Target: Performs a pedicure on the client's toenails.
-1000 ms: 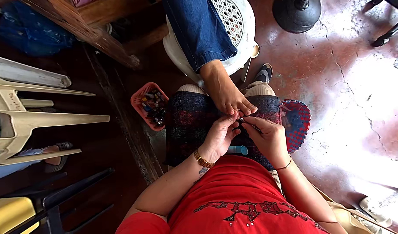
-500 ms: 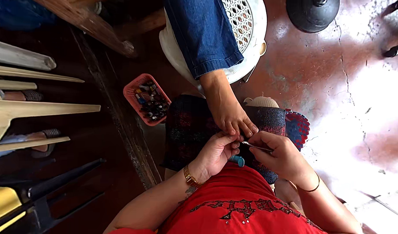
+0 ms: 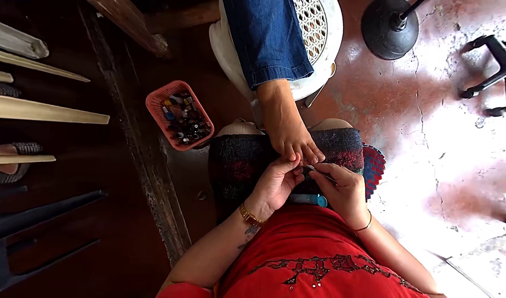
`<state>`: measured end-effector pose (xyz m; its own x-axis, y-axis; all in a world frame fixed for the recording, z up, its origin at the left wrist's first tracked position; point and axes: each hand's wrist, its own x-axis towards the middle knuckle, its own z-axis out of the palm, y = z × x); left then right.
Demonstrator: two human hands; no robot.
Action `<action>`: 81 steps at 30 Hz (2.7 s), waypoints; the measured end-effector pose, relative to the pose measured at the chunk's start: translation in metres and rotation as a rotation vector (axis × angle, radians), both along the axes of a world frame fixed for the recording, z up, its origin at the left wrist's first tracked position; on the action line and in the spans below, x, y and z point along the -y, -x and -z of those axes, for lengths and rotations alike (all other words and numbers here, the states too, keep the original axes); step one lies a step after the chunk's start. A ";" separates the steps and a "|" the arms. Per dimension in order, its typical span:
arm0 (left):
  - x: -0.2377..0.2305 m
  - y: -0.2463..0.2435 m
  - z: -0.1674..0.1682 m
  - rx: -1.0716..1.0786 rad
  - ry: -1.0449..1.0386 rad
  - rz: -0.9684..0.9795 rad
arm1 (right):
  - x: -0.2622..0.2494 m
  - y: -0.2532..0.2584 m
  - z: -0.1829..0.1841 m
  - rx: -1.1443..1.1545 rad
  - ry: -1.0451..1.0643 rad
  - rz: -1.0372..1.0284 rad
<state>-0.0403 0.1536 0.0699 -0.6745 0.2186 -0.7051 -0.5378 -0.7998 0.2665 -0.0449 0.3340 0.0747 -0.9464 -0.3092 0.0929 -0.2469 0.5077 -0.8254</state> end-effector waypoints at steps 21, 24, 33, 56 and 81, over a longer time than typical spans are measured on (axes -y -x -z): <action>0.003 -0.004 -0.002 -0.046 0.065 0.014 | 0.008 -0.003 -0.002 -0.052 -0.031 -0.021; 0.004 -0.005 0.000 -0.064 0.057 0.013 | 0.010 -0.004 -0.002 -0.034 -0.011 -0.013; 0.003 -0.004 0.002 -0.064 0.077 0.023 | 0.014 -0.006 0.000 0.035 0.024 0.026; 0.003 -0.005 0.007 -0.085 0.060 0.002 | 0.023 -0.012 -0.003 0.298 0.212 0.023; 0.003 -0.005 0.005 -0.108 0.095 0.037 | 0.024 -0.013 -0.003 0.432 0.337 -0.003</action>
<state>-0.0351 0.1504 0.0650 -0.7406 0.1802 -0.6473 -0.5304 -0.7483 0.3985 -0.0324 0.3099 0.0779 -0.9196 -0.3323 -0.2098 0.1497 0.1975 -0.9688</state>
